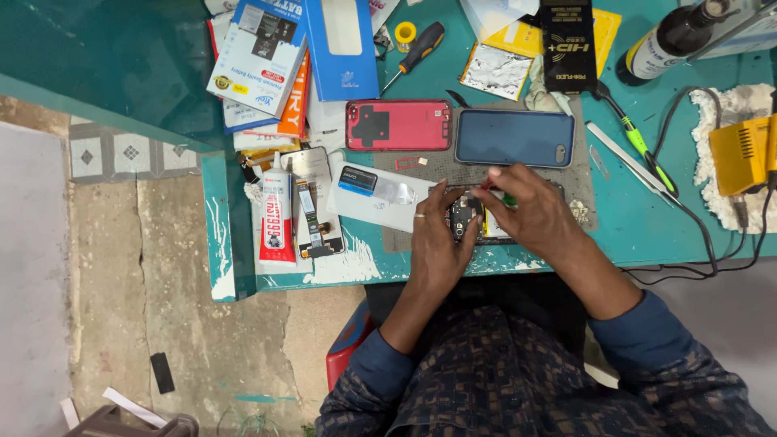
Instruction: The person tests a smartphone by dialing a number, then disassembles it by removing the back cover and prying open internal components. They use a red screwdriver to adjust parts inside the phone and reattach the back cover, completing the reassembly.
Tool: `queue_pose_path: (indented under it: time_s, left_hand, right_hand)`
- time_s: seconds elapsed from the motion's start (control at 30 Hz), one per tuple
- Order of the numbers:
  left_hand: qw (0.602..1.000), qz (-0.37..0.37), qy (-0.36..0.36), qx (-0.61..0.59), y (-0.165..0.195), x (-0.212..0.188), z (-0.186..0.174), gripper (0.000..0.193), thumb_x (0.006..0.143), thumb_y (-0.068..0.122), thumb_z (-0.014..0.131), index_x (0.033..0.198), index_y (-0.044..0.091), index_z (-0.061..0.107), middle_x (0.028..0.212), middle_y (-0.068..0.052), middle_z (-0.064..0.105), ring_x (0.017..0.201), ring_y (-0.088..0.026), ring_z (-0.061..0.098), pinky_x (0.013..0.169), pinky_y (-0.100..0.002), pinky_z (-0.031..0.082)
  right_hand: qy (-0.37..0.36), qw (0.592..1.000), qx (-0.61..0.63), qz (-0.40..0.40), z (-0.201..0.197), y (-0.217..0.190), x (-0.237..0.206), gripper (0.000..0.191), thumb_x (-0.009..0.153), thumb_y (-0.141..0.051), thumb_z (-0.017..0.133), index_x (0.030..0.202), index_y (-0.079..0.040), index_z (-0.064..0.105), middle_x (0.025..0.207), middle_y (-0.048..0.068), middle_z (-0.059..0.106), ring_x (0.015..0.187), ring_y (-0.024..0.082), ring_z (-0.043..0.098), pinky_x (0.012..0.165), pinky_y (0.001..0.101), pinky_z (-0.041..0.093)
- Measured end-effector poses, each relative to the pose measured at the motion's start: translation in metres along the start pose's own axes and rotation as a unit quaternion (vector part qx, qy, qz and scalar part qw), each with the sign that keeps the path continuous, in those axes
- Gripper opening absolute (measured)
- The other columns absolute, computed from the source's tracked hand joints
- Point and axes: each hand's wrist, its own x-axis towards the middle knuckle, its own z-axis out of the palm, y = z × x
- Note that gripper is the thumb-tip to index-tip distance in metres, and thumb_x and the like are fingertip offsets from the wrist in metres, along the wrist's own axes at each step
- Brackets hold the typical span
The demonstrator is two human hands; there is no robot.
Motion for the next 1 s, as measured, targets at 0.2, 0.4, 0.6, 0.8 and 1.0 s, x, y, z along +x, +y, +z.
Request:
queue_pose_path:
  time_s: [0.2,0.4,0.6,0.8,1.0]
  left_hand:
    - [1.0,-0.006,-0.005,0.01,-0.003,0.0,0.002,0.078,0.094,0.01,0.077,0.153,-0.004,0.027,0.131,-0.021,0.067,0.123,-0.042,0.059,0.104,-0.05,0.047]
    - [1.0,0.007,0.008,0.022,0.001,-0.001,0.005,0.075,0.094,0.009,0.075,0.152,-0.004,0.029,0.132,-0.021,0.066,0.123,-0.042,0.058,0.105,-0.05,0.047]
    - [0.997,0.02,-0.056,0.059,0.017,0.014,-0.01,0.054,0.093,0.011,0.075,0.138,-0.004,0.05,0.122,-0.022,0.064,0.113,-0.041,0.06,0.098,-0.05,0.046]
    - [0.983,0.095,-0.073,0.143,0.01,0.079,-0.021,0.029,0.09,0.007,0.074,0.117,0.002,0.065,0.106,-0.018,0.066,0.1,-0.039,0.06,0.088,-0.05,0.045]
    - [0.96,0.18,-0.198,0.078,-0.011,0.126,0.005,0.011,0.088,0.008,0.075,0.093,0.004,0.067,0.09,-0.014,0.066,0.088,-0.036,0.063,0.079,-0.049,0.047]
  right_hand:
    - [-0.02,0.995,0.091,0.018,0.0,0.001,-0.002,0.065,0.097,0.007,0.071,0.146,-0.012,0.031,0.106,0.017,0.064,0.09,0.031,0.073,0.07,0.0401,0.063]
    - [-0.071,0.997,0.013,0.029,0.002,-0.01,-0.007,0.053,0.099,0.003,0.068,0.141,-0.01,0.039,0.1,0.017,0.061,0.084,0.032,0.069,0.064,0.0404,0.058]
    - [0.109,0.991,-0.06,0.047,-0.002,-0.007,-0.053,0.061,0.094,0.004,0.076,0.12,-0.029,0.032,0.097,0.011,0.061,0.087,0.026,0.065,0.07,0.0416,0.052]
    - [0.333,0.919,0.088,0.194,-0.043,0.003,-0.113,0.093,0.119,0.009,0.065,0.166,-0.032,-0.005,0.1,0.004,0.057,0.075,0.01,0.056,0.083,0.0302,0.065]
    - [0.318,0.911,0.111,0.238,-0.05,0.006,-0.131,0.094,0.12,0.008,0.061,0.165,-0.034,-0.01,0.113,0.008,0.059,0.075,0.011,0.056,0.089,0.0314,0.068]
